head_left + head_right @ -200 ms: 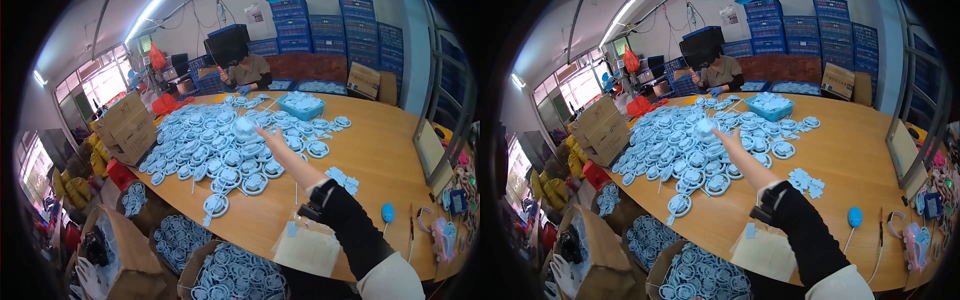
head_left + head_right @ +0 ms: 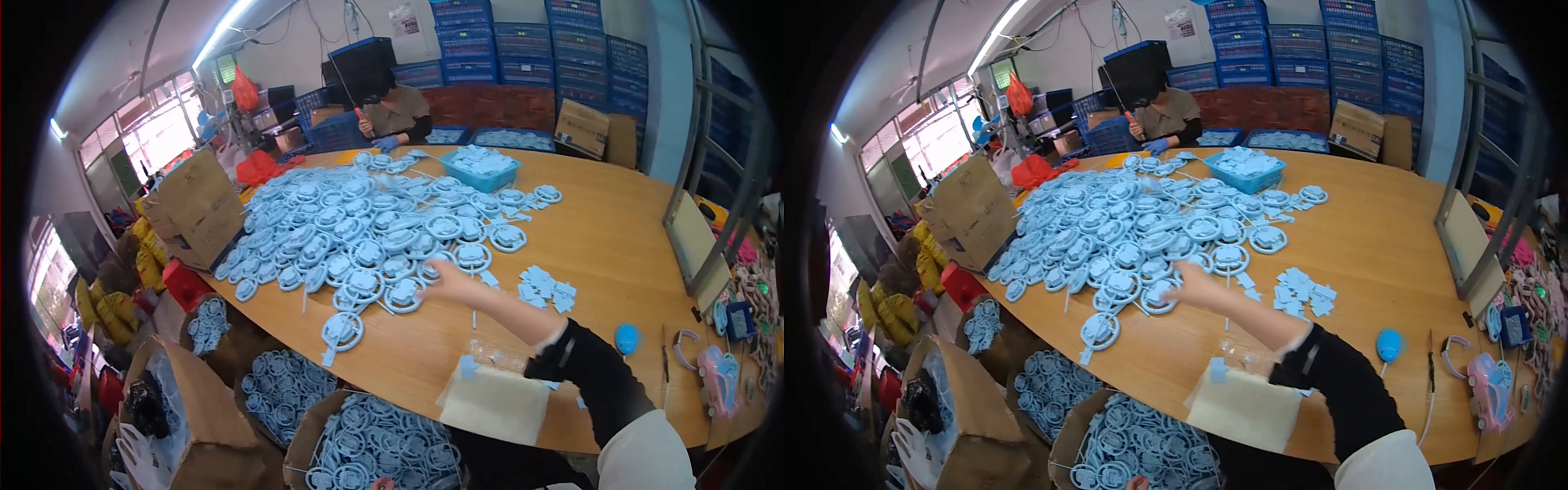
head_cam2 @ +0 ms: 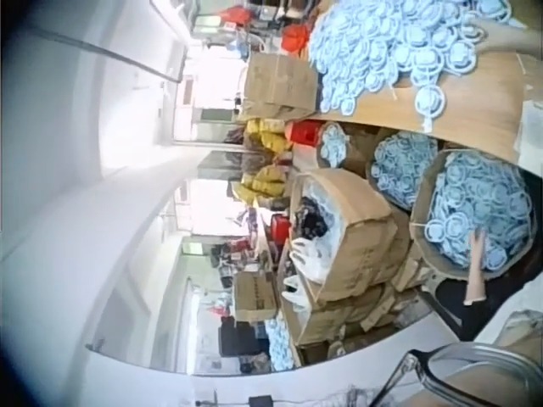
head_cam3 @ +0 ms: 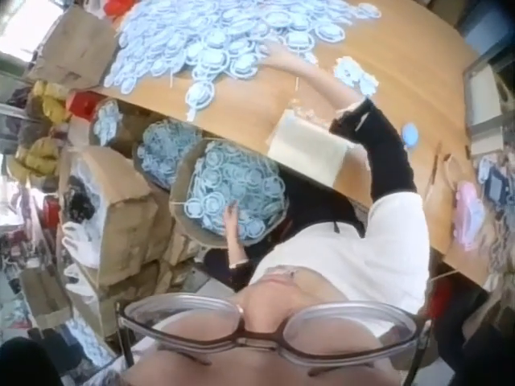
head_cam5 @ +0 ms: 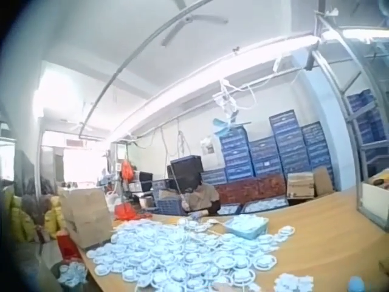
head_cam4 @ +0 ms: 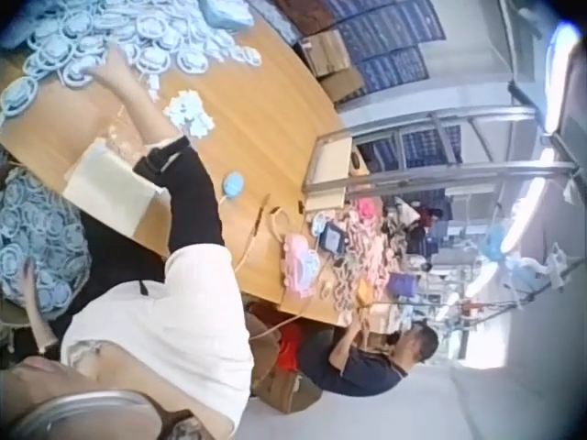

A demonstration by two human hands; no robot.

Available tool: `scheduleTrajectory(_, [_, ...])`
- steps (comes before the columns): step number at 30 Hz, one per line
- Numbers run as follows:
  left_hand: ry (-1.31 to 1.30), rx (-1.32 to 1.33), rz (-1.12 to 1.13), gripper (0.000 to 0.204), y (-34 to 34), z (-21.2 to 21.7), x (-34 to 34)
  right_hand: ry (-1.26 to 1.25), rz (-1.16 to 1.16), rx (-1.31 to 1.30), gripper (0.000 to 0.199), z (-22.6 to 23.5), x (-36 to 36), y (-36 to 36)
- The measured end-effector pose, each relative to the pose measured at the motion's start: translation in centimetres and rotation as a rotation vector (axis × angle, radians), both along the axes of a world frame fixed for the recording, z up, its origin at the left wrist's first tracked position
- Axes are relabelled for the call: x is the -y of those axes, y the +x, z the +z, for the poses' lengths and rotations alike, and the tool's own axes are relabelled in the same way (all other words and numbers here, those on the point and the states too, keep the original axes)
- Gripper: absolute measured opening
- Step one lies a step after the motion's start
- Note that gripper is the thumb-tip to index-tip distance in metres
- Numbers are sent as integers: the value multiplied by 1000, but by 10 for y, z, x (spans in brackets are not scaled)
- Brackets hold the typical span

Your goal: The recorder is assembling small blue plastic circular parts by attaching small white components.

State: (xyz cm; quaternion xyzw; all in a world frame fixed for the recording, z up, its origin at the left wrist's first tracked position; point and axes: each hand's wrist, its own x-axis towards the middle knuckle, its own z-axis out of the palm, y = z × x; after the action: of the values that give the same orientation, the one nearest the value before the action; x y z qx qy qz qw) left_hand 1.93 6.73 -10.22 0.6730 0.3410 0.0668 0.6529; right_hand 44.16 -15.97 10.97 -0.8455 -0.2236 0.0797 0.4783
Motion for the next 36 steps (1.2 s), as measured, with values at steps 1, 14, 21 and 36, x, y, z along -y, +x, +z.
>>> scheduleTrajectory(1, [-17,5,-10,33,0,-3,3,-198,33,104,86,-12,27,-26])
scheduleTrajectory(14, [-387,42,-611,33,136,-43,133,-668,-321,177,66,-77,201,-185])
scheduleTrajectory(21, [-478,75,-487,33,176,-42,137,-496,-230,280,45,-86,191,-200])
scheduleTrajectory(36, [-593,144,-212,33,208,-22,100,-286,-443,-87,34,-80,186,-192])
